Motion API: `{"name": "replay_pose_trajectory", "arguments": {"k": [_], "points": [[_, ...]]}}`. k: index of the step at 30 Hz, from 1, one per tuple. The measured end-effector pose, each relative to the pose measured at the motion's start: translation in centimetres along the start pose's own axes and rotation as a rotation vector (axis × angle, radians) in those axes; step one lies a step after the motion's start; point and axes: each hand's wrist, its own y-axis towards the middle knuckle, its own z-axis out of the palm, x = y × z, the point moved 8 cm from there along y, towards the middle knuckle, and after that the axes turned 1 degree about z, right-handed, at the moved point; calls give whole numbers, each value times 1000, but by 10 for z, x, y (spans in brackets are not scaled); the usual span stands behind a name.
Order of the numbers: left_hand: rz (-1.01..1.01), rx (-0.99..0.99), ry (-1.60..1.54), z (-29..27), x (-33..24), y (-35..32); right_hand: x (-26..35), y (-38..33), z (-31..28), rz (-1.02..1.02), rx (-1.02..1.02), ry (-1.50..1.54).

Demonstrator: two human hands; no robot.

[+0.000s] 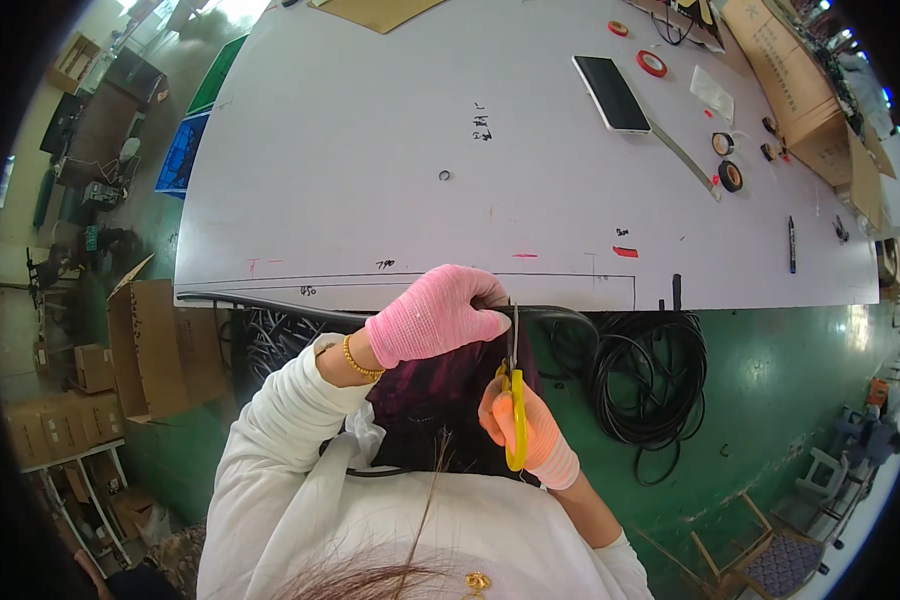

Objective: Cutting black cables into specified lengths using yellow scissors on a workbench.

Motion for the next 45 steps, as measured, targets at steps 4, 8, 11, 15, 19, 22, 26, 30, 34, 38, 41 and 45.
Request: {"name": "replay_pose_trajectory", "arguments": {"k": [4, 8, 11, 15, 19, 22, 26, 30, 34, 38, 41, 45], "points": [[52, 64, 56, 3, 2, 1, 3, -6, 6, 80, -31, 64], [-53, 352, -308, 17, -5, 0, 1, -13, 5, 172, -59, -14], [-38, 549, -453, 31, -5, -1, -6, -19, 1, 254, -77, -40], [-38, 588, -480, 33, -8, -1, -1, -21, -6, 358, -119, -157], [-28, 538, -416, 26, -13, 0, -11, -36, -54, 128, -437, -71], [27, 474, -437, 15, -12, -11, 29, -30, -82, -255, -598, 232], [56, 454, -460, 15, -19, -35, 40, 4, -75, -363, -437, -509], [37, 10, -474, -56, 18, -106, 43, 10, -56, -338, -425, -483], [-9, -1056, 693, -149, 62, -221, 84, 22, -7, -414, -299, -622], [366, -798, 254, -122, 32, -206, 102, 47, 63, -580, -5, -890], [380, -463, -487, -81, 31, -175, 109, 61, 132, -584, 223, -1062], [476, -489, -918, -104, 56, -170, 97, 89, 145, -537, 218, -1250]]}}
